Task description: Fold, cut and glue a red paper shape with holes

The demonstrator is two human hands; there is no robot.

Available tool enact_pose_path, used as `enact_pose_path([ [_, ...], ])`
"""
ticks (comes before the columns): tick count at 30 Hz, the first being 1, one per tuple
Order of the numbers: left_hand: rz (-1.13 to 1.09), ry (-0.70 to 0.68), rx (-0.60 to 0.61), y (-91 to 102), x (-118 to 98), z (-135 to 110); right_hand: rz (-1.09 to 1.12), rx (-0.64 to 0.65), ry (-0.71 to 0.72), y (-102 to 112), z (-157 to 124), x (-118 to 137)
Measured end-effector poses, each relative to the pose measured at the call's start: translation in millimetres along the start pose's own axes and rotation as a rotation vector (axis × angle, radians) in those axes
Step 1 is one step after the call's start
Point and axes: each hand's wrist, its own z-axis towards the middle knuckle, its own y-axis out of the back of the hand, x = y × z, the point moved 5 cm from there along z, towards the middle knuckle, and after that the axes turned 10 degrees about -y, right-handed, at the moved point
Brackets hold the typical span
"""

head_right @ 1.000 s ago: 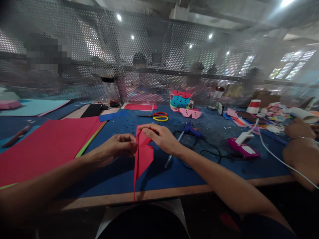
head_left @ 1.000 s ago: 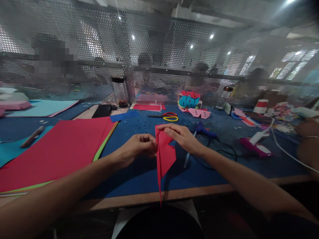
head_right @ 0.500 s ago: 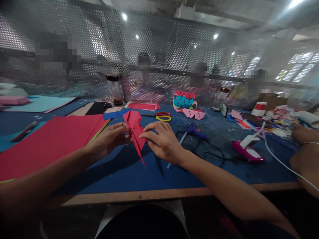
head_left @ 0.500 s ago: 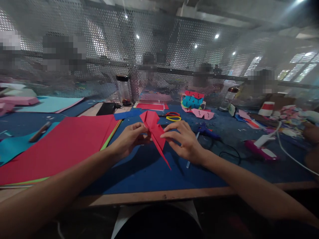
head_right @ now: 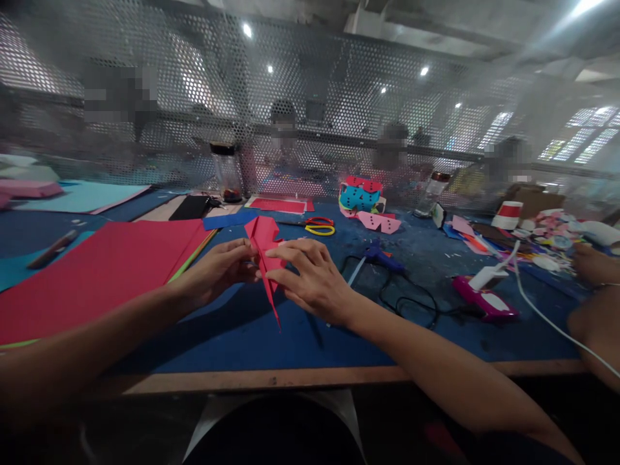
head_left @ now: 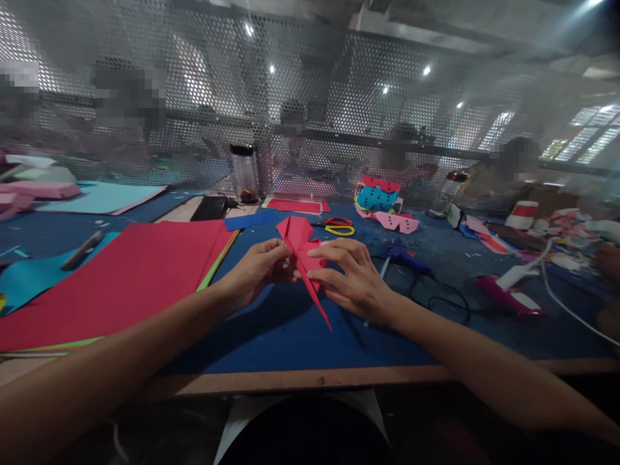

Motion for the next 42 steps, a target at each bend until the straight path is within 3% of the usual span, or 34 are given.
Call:
enact_pose_path([
  [8, 0.038, 0.018, 0.014, -2.6, 1.3, -2.1, -0.033, -0.098, 0.102, 4.9, 0.3, 6.1],
  [42, 0.119, 0.011, 0.014, -4.4, -0.6, -3.9, -0.064, -0.055, 0.132, 1.0, -0.5, 8.7],
])
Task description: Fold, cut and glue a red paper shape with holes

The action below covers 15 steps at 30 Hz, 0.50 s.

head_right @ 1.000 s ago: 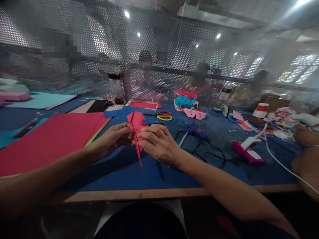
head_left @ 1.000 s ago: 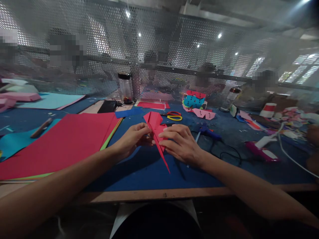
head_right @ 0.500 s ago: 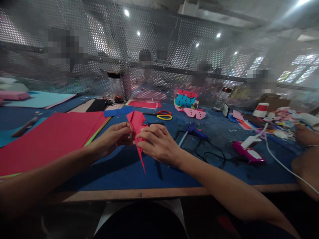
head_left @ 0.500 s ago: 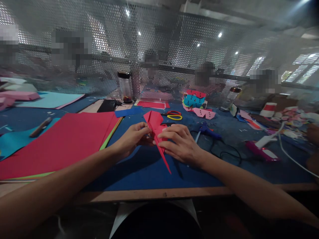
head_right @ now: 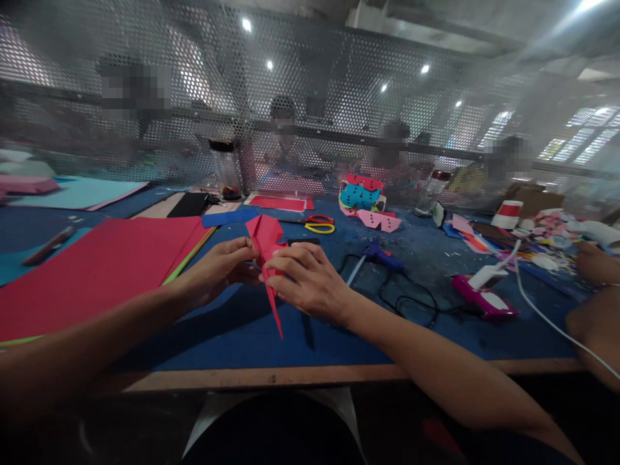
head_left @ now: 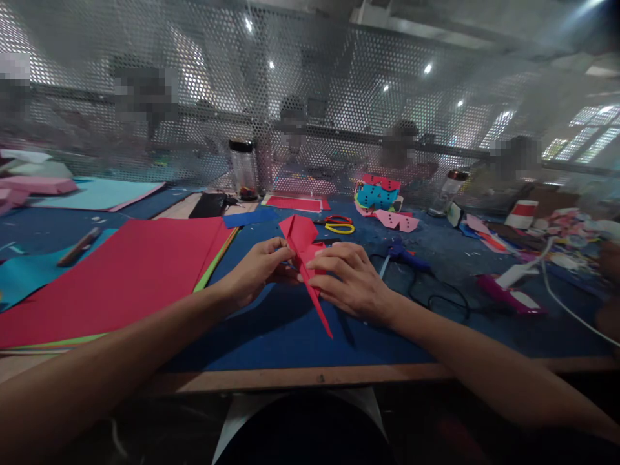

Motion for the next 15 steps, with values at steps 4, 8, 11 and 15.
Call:
enact_pose_path([
  [4, 0.004, -0.005, 0.008, -0.4, 0.7, -0.1, -0.029, -0.003, 0.009, 0.8, 0.9, 0.7],
  [8, 0.011, -0.011, 0.009, -1.4, -0.1, -0.5, -0.006, -0.023, 0.024, 1.4, 0.6, 1.4],
  [11, 0.016, -0.019, 0.015, -2.2, -1.4, -0.8, -0.004, -0.030, 0.019, 0.8, 0.0, 1.2],
  [15, 0.036, -0.021, 0.009, -2.4, -2.9, -1.5, 0.000, -0.008, -0.013, -1.3, -0.3, 0.2],
])
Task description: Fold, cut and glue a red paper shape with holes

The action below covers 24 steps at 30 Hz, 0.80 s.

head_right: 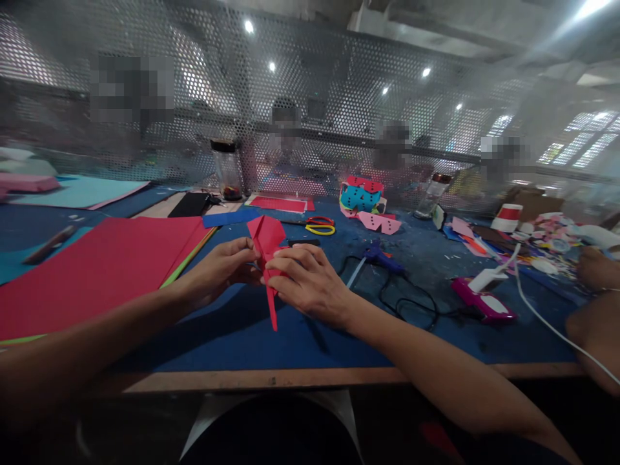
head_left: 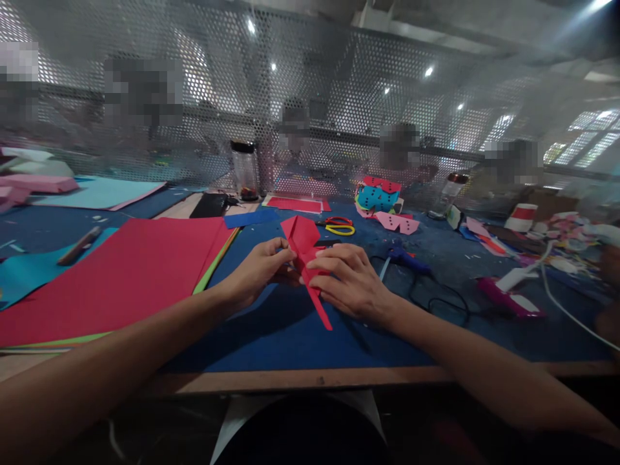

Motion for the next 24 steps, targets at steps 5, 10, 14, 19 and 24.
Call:
enact_pose_path([
  [5, 0.035, -0.024, -0.022, 0.1, -2.0, 0.0, 0.007, 0.028, -0.025, -1.8, 0.7, -0.1],
  [10, 0.063, -0.035, -0.028, -0.2, -3.9, 0.0, 0.006, 0.036, -0.035, -4.5, 0.4, -0.1],
  [14, 0.046, -0.045, -0.032, -0.7, -4.5, 0.2, 0.000, 0.027, -0.050, -7.2, -0.4, -0.7],
  [19, 0.006, -0.064, -0.014, -2.5, -1.8, 1.7, -0.013, -0.011, -0.091, -6.3, 1.8, -0.4],
  [24, -0.027, -0.073, -0.015, -2.9, 1.2, 2.9, -0.024, -0.028, -0.141, -4.1, 3.9, -0.6],
])
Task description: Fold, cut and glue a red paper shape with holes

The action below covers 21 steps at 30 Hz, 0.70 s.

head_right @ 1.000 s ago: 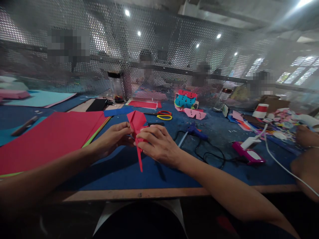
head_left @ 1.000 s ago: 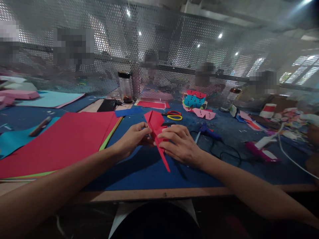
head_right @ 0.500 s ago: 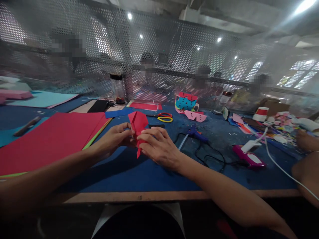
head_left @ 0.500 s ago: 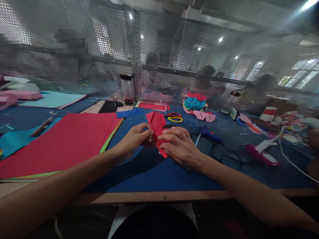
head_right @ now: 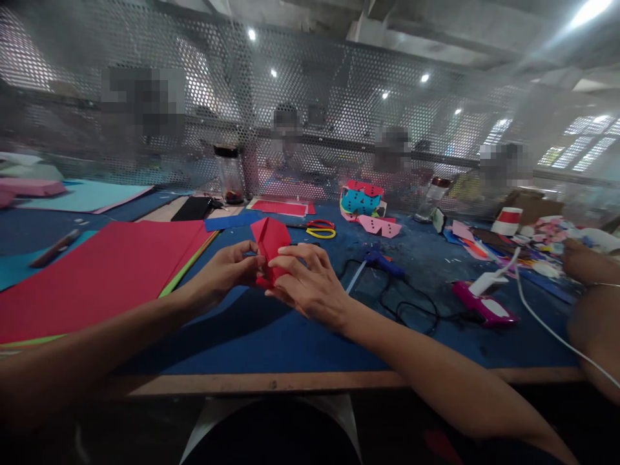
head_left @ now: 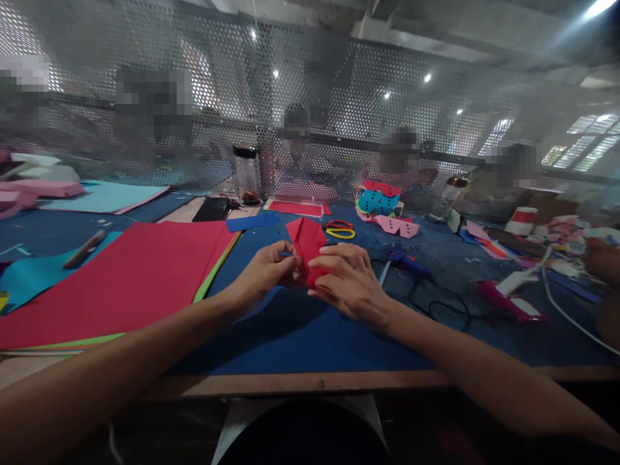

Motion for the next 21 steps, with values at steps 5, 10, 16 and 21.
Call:
enact_pose_path([
  [5, 0.029, -0.005, 0.029, -1.8, 1.5, -2.3, -0.038, -0.005, -0.068, 1.4, 0.0, -1.6],
  [10, 0.060, -0.014, 0.040, -4.4, 0.9, -3.8, -0.057, -0.017, -0.118, 1.9, 0.0, -3.6],
  [16, 0.067, -0.034, 0.060, -7.2, -1.6, -5.7, -0.053, 0.002, -0.134, 0.6, 0.4, -4.0],
  [21, 0.061, -0.051, 0.068, -7.7, -2.4, -5.6, -0.067, 0.023, -0.113, -0.4, -0.7, -3.5],
])
